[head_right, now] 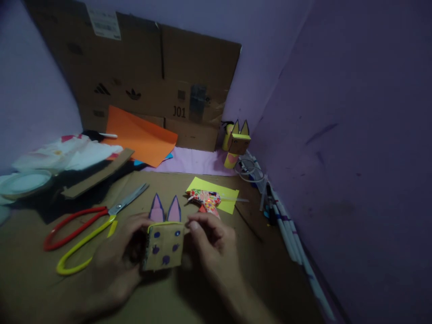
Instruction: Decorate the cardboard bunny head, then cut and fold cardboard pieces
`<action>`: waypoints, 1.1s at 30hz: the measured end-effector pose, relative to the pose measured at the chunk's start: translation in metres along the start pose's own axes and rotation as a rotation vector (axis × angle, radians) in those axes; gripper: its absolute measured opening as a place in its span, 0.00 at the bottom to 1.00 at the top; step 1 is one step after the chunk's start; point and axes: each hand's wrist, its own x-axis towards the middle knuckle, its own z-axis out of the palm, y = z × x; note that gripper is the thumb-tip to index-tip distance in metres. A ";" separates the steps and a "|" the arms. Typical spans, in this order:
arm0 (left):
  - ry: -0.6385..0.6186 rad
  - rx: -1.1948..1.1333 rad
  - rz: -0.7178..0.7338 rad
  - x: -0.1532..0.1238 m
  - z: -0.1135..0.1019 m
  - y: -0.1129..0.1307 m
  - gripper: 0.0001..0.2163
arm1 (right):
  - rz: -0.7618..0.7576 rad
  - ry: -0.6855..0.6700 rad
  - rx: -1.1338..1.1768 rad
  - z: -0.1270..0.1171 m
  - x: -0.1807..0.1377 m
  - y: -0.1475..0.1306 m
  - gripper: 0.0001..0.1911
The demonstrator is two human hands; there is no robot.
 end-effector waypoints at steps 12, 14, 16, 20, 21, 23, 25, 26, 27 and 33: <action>0.018 -0.007 -0.078 0.006 -0.004 0.004 0.20 | -0.009 -0.077 0.087 -0.008 0.000 0.018 0.19; 0.024 -0.037 -0.095 0.005 -0.002 0.002 0.20 | -0.051 -0.065 0.026 -0.008 -0.001 0.015 0.22; 0.025 -0.104 -0.129 0.002 0.001 -0.001 0.21 | -0.097 -0.050 -0.042 -0.007 0.000 0.009 0.22; 0.011 -0.328 -0.235 -0.002 0.006 -0.004 0.24 | -0.077 0.000 0.042 -0.007 0.006 0.003 0.11; 0.002 -0.361 -0.257 -0.002 0.006 -0.004 0.24 | -0.039 -0.028 0.106 -0.007 0.007 0.004 0.17; -0.034 -0.343 -0.265 -0.001 0.005 -0.001 0.23 | 0.017 -0.123 0.185 -0.006 0.008 0.005 0.21; -0.072 -0.253 -0.228 0.001 0.003 0.002 0.21 | 0.009 -0.177 0.146 -0.006 0.006 0.006 0.19; -0.086 -0.207 -0.204 0.002 0.002 0.003 0.20 | -0.031 -0.177 0.099 -0.005 0.004 0.006 0.18; -0.098 -0.171 -0.179 0.002 0.001 0.004 0.20 | -0.086 -0.177 0.045 -0.006 0.002 0.006 0.18; -0.110 -0.097 -0.079 0.003 -0.003 0.006 0.19 | -0.452 -0.231 -0.249 -0.013 -0.005 0.004 0.24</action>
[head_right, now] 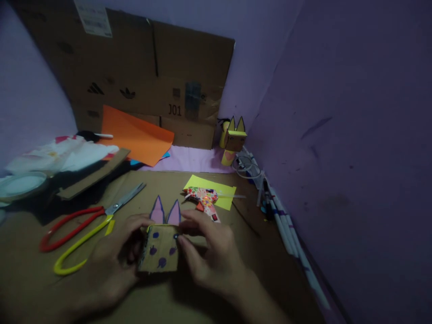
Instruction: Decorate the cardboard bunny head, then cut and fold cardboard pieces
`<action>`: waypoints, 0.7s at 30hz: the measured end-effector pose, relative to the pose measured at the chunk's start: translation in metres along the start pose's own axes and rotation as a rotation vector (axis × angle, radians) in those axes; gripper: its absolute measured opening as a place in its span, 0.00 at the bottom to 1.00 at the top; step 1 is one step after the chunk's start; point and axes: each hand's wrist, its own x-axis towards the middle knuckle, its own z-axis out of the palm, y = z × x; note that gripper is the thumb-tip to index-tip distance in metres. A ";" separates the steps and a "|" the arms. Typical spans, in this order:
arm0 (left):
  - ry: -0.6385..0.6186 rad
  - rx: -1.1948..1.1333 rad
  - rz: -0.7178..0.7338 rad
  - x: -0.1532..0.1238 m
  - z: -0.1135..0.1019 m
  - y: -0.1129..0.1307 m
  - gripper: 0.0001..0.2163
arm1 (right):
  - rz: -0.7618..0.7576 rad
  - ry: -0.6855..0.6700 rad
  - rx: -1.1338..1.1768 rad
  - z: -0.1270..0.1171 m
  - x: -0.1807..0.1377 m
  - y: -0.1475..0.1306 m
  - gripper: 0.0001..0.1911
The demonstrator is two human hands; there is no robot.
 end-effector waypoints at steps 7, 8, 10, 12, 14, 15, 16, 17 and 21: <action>-0.003 -0.049 0.058 -0.002 0.000 -0.002 0.23 | -0.095 -0.004 -0.149 -0.003 0.000 -0.001 0.26; 0.001 -0.055 0.069 -0.002 0.001 -0.003 0.24 | -0.099 -0.006 -0.166 -0.003 0.000 -0.002 0.26; 0.014 -0.051 0.085 -0.003 0.002 -0.005 0.25 | -0.104 -0.009 -0.200 -0.003 0.000 -0.002 0.26; 0.032 -0.016 0.107 -0.002 0.002 -0.005 0.26 | -0.117 -0.007 -0.225 -0.003 0.001 -0.002 0.25; 0.041 0.020 0.129 -0.001 0.002 -0.005 0.26 | -0.133 0.005 -0.236 -0.003 0.002 -0.003 0.24; 0.040 0.030 0.136 -0.001 0.002 -0.005 0.26 | -0.139 0.009 -0.235 -0.003 0.002 -0.003 0.24; 0.041 0.034 0.140 -0.001 0.002 -0.005 0.27 | -0.141 0.012 -0.231 -0.003 0.002 -0.003 0.23; 0.043 0.032 0.140 -0.001 0.002 -0.005 0.27 | -0.139 0.013 -0.224 -0.003 0.002 -0.003 0.23; 0.043 0.022 0.130 -0.002 0.002 -0.004 0.27 | -0.122 0.016 -0.210 -0.001 0.000 -0.002 0.24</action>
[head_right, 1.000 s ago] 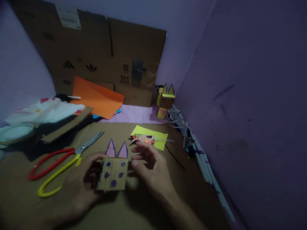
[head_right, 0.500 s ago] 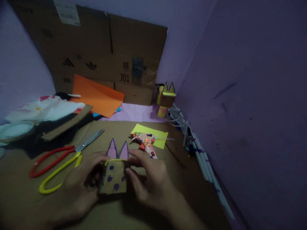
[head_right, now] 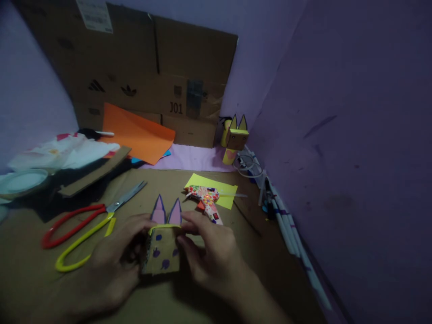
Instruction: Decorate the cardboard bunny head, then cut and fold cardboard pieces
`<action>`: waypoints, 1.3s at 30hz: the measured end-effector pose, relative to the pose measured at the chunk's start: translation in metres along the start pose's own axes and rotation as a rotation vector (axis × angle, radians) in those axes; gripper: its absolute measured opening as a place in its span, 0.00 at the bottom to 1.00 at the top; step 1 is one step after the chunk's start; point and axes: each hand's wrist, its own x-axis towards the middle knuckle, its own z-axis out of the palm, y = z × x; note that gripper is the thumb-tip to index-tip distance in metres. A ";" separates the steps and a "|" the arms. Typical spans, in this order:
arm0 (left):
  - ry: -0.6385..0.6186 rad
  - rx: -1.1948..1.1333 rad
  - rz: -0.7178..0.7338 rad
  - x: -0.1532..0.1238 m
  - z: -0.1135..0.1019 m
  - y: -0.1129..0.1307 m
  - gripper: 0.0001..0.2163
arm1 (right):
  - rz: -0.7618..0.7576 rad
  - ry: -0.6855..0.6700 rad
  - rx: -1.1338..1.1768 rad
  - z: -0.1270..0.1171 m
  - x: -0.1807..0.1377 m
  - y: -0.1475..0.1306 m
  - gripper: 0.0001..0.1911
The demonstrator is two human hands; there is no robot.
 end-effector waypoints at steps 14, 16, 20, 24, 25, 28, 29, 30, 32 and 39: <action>-0.014 0.028 -0.026 0.001 0.000 0.001 0.25 | 0.206 -0.021 0.203 0.001 0.000 0.000 0.21; -0.015 0.036 -0.028 0.001 -0.001 0.002 0.25 | 0.309 -0.019 0.303 0.003 0.001 0.001 0.17; -0.035 0.024 -0.068 0.000 -0.002 0.003 0.26 | 0.515 0.046 0.484 0.008 0.004 0.001 0.11; 0.019 0.016 -0.175 0.001 -0.002 0.003 0.23 | 0.558 0.127 0.514 0.007 0.003 0.005 0.05; 0.027 -0.013 -0.219 0.002 -0.001 0.003 0.23 | 0.555 0.143 0.498 0.006 0.002 0.007 0.06; 0.023 -0.194 -0.402 0.006 0.000 0.004 0.23 | 0.567 0.170 0.471 0.004 -0.002 0.013 0.10; 0.025 -0.270 -0.455 0.007 0.001 0.004 0.24 | 0.572 0.167 0.471 0.004 -0.003 0.014 0.10; 0.029 -0.344 -0.499 0.009 0.001 0.005 0.24 | 0.576 0.152 0.467 0.004 -0.004 0.015 0.11; 0.043 -0.471 -0.560 0.012 0.001 0.005 0.26 | 0.560 0.118 0.428 0.004 -0.003 0.015 0.14; 0.067 -0.550 -0.528 0.014 0.002 0.004 0.25 | 0.478 0.122 0.203 0.003 0.004 0.004 0.17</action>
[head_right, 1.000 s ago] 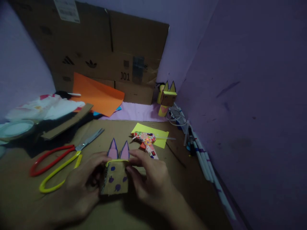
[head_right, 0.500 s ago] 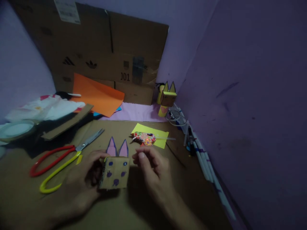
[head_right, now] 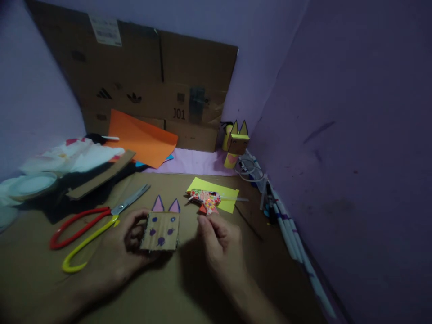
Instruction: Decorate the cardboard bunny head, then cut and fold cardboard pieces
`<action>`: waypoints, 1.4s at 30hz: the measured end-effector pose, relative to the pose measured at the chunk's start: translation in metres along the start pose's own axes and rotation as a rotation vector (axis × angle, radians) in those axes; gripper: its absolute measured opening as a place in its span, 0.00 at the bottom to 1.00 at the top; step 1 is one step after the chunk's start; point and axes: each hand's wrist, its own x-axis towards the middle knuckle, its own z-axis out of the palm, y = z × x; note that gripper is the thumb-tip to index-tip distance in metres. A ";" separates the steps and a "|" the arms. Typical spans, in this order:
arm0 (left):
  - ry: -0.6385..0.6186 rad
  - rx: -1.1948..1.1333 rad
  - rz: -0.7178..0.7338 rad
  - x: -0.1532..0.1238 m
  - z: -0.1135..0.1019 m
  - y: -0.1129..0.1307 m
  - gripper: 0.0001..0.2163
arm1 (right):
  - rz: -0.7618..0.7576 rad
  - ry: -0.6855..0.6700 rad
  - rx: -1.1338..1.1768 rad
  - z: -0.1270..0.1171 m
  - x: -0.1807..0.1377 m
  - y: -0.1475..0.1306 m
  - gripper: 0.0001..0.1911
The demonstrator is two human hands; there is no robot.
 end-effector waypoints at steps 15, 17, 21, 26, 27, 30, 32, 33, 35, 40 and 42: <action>-0.003 0.229 0.127 -0.010 0.004 -0.009 0.24 | 0.180 -0.401 0.638 0.025 -0.008 -0.011 0.35; -0.069 0.193 0.170 -0.010 0.003 -0.008 0.23 | 0.184 -0.336 0.572 0.027 -0.008 -0.009 0.30; -0.016 0.086 0.115 -0.004 -0.010 -0.010 0.22 | 0.208 -0.303 0.427 0.026 -0.010 -0.002 0.32; 0.138 0.257 0.276 -0.003 -0.020 -0.003 0.15 | 0.180 -0.344 0.202 0.025 -0.013 -0.003 0.32; 0.193 0.364 0.372 -0.005 -0.019 0.000 0.11 | 0.165 -0.345 0.175 0.026 -0.014 -0.004 0.32; 0.397 0.647 0.673 -0.013 -0.014 0.012 0.07 | 0.129 -0.323 0.158 0.029 -0.016 -0.008 0.32; 0.413 0.724 0.788 -0.016 -0.011 0.019 0.07 | 0.143 -0.304 0.169 0.031 -0.018 -0.010 0.31; 0.382 0.741 0.811 -0.017 -0.010 0.021 0.07 | 0.153 -0.298 0.171 0.032 -0.019 -0.011 0.32; 0.307 0.758 0.824 -0.020 -0.008 0.024 0.06 | 0.156 -0.285 0.152 0.034 -0.020 -0.013 0.32; 0.289 0.827 0.792 -0.024 -0.003 0.024 0.07 | 0.086 -0.259 0.080 0.033 -0.021 -0.014 0.30; 0.284 0.839 0.777 -0.025 -0.002 0.022 0.08 | 0.079 -0.253 0.073 0.033 -0.021 -0.014 0.31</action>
